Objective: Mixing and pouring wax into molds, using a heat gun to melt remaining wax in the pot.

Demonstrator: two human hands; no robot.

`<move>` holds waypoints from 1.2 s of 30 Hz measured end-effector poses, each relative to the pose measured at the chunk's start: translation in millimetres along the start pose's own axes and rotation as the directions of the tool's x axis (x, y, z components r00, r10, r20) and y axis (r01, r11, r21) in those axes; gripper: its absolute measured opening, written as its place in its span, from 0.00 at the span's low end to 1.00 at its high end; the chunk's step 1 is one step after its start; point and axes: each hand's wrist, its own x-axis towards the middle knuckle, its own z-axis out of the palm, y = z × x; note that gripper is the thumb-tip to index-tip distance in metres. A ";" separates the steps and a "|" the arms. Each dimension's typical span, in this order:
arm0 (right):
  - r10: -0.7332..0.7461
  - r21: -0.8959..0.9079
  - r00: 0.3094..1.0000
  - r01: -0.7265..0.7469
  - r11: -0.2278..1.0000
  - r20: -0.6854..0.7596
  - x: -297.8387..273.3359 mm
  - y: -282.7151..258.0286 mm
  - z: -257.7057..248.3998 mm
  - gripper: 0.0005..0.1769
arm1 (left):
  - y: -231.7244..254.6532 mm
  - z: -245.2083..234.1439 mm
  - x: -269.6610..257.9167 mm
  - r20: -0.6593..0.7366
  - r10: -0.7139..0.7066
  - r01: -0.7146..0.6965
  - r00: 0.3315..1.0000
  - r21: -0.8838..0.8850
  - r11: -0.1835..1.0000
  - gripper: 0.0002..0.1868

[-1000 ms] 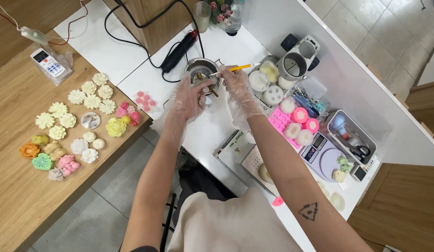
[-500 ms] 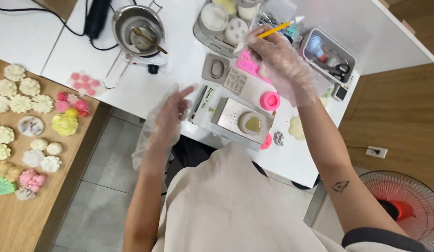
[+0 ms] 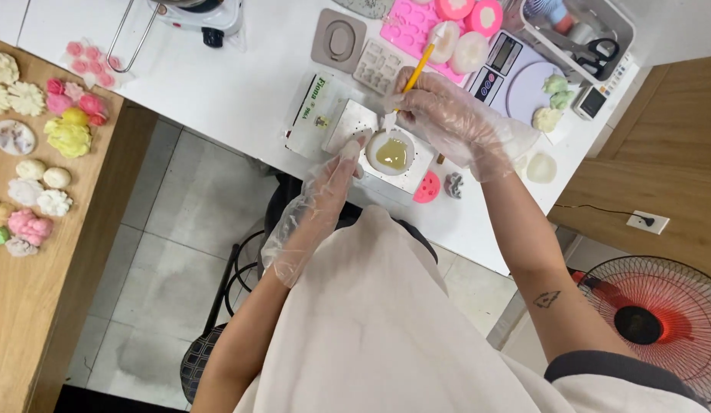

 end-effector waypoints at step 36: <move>-0.008 -0.074 0.996 0.015 0.997 0.094 -6.7 -1.8 10.5 0.03 | 18.3 24.2 -14.7 -0.101 0.127 -0.121 0.987 0.063 0.991 0.31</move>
